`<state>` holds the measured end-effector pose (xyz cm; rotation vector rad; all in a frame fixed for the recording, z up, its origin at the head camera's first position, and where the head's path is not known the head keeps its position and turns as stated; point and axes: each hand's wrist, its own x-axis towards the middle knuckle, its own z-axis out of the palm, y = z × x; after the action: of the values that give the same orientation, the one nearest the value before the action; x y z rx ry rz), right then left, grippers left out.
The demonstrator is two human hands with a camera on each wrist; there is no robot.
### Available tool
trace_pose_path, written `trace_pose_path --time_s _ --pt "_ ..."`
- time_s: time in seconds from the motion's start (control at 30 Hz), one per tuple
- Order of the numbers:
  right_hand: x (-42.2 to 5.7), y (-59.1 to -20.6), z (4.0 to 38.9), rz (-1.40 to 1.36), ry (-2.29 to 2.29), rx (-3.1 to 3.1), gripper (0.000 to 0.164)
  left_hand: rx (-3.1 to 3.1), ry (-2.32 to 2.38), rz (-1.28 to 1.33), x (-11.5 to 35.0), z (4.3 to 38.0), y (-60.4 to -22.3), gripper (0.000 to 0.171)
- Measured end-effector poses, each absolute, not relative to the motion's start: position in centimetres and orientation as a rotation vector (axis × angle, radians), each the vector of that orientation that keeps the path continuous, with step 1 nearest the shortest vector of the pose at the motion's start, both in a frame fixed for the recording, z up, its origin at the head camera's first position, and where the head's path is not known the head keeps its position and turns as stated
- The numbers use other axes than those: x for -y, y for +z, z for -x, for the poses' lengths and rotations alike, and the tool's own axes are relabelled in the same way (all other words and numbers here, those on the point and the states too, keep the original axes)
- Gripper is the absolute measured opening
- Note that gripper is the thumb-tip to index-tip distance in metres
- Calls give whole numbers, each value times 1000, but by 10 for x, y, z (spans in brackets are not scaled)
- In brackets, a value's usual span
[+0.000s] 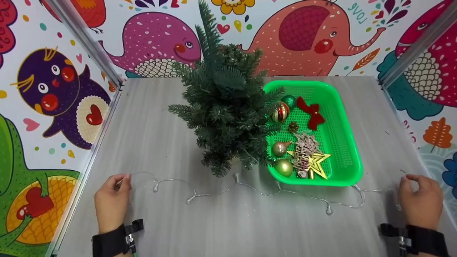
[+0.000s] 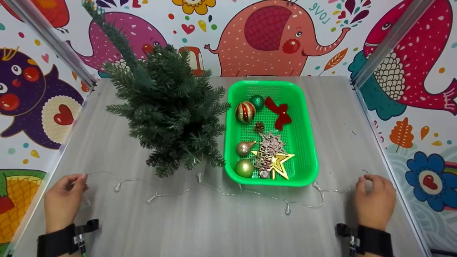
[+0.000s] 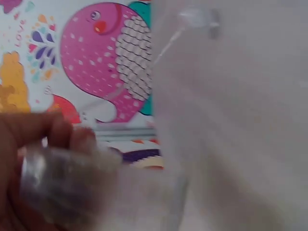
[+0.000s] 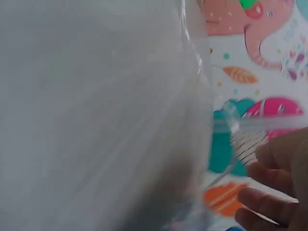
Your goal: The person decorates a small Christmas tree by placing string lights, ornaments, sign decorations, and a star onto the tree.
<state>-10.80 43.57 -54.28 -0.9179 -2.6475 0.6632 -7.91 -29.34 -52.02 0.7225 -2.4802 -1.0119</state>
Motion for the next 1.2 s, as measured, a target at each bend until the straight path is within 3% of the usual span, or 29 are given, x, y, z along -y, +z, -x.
trace_pose_path --time_s 0.17,0.3,0.43,0.57,0.67,0.77,0.83,1.0,1.2 --pt "-361 -507 105 123 758 2302 19 2508 -1009 -404 260 77 -487 12" --pt "-276 -473 106 -422 1003 2013 14 2449 -999 -25 226 79 -462 3" --pt "-197 -450 102 -818 1182 1784 17 2360 -1049 395 192 79 -440 11" --pt "-144 -452 96 -1135 1306 1706 19 2241 -1176 722 165 74 -424 13" --pt "-119 -459 87 -1326 1414 1743 32 2136 -1232 937 144 71 -419 10" --pt "-105 -471 77 -1452 1558 1865 57 2097 -1209 1093 124 69 -419 8" --pt "-101 -483 71 -1478 1733 1952 64 2122 -1163 1127 115 68 -422 8" --pt "-101 -523 70 -1315 2114 1968 32 2258 -1096 1076 106 68 -436 5" --pt "-113 -525 72 -1136 2160 2050 32 2345 -1092 995 110 71 -448 3"
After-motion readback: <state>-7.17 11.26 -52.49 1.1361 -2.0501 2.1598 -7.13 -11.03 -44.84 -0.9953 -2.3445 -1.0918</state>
